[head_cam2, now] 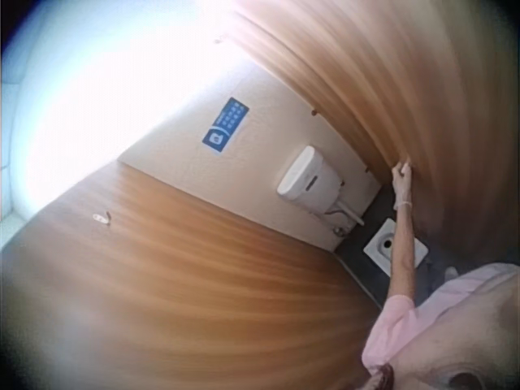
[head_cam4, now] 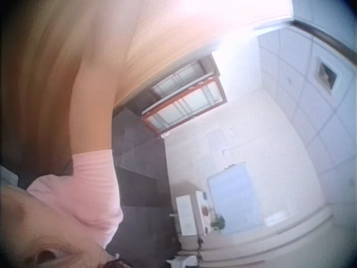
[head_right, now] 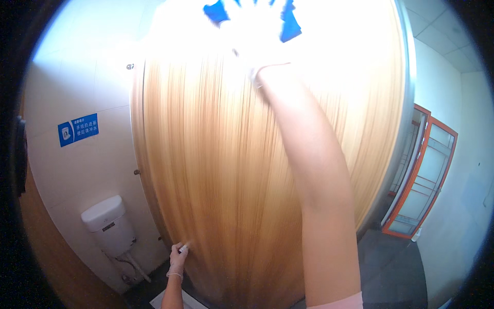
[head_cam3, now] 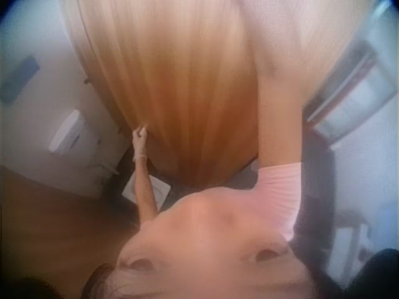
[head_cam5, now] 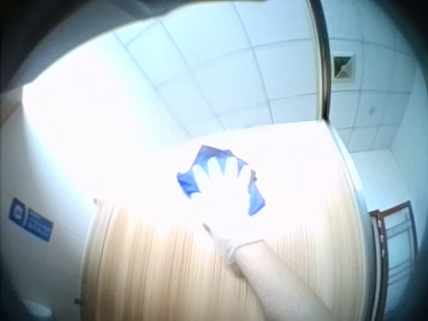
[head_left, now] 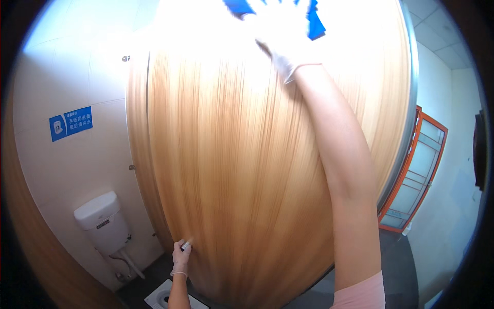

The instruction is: The person wipes the exterior surfaces of toilet tanks and the wood-paneled stall doors and walls using a blue cloth, rinsing and wringing the cloth in a red bucket of water at a sink between cleaning the different surfaces.

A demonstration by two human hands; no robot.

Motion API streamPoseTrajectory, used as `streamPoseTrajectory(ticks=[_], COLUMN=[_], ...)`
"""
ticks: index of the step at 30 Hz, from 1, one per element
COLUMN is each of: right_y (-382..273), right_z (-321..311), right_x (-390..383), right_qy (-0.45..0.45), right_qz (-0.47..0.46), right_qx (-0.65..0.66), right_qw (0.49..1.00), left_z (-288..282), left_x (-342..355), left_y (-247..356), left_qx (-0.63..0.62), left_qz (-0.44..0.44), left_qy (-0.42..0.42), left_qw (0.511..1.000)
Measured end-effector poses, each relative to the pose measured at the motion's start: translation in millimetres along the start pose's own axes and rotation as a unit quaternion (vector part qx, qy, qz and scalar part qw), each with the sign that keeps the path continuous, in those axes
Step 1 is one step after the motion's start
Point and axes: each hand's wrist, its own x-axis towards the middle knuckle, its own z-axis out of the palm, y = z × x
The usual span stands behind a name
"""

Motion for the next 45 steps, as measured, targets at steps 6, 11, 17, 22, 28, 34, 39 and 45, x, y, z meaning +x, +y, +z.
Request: streamPoseTrajectory(ticks=[6, 11, 17, 22, 28, 34, 39, 45], right_y=[-179, -299, -298, -194, -145, -215, -297, -312], right_z=[26, 47, 114, 183, 198, 233, 234, 178], right_x=[-106, -273, -104, 33, 73, 47, -34, -143], right_qy=[-0.284, -0.322, -0.290, -0.083, -0.135, -0.131, -0.181, -0.291], right_qz=[-0.198, -0.286, -0.276, -0.060, 0.130, 0.007, -0.100, -0.245], right_qx=[0.176, 0.344, 0.258, 0.065, -0.203, -0.091, 0.089, 0.261], right_qw=[0.922, 0.834, 0.879, 0.993, 0.961, 0.987, 0.974, 0.887], left_z=[-17, -10, -30, -23, -26, -14, -8, -3], left_x=[38, 59, 91, 101, 123, 134, 153, 157], left_y=[-33, -15, -39, -43, -39, -32, -49, -43], left_qx=[-0.022, 0.005, 0.126, 0.158, 0.137, 0.122, 0.111, 0.073], left_qz=[0.053, 0.061, 0.113, 0.149, 0.162, 0.216, 0.205, 0.256], left_qy=[0.008, -0.033, -0.048, -0.111, -0.122, -0.172, -0.139, -0.134], left_qw=[0.998, 0.998, 0.984, 0.970, 0.969, 0.953, 0.963, 0.955])
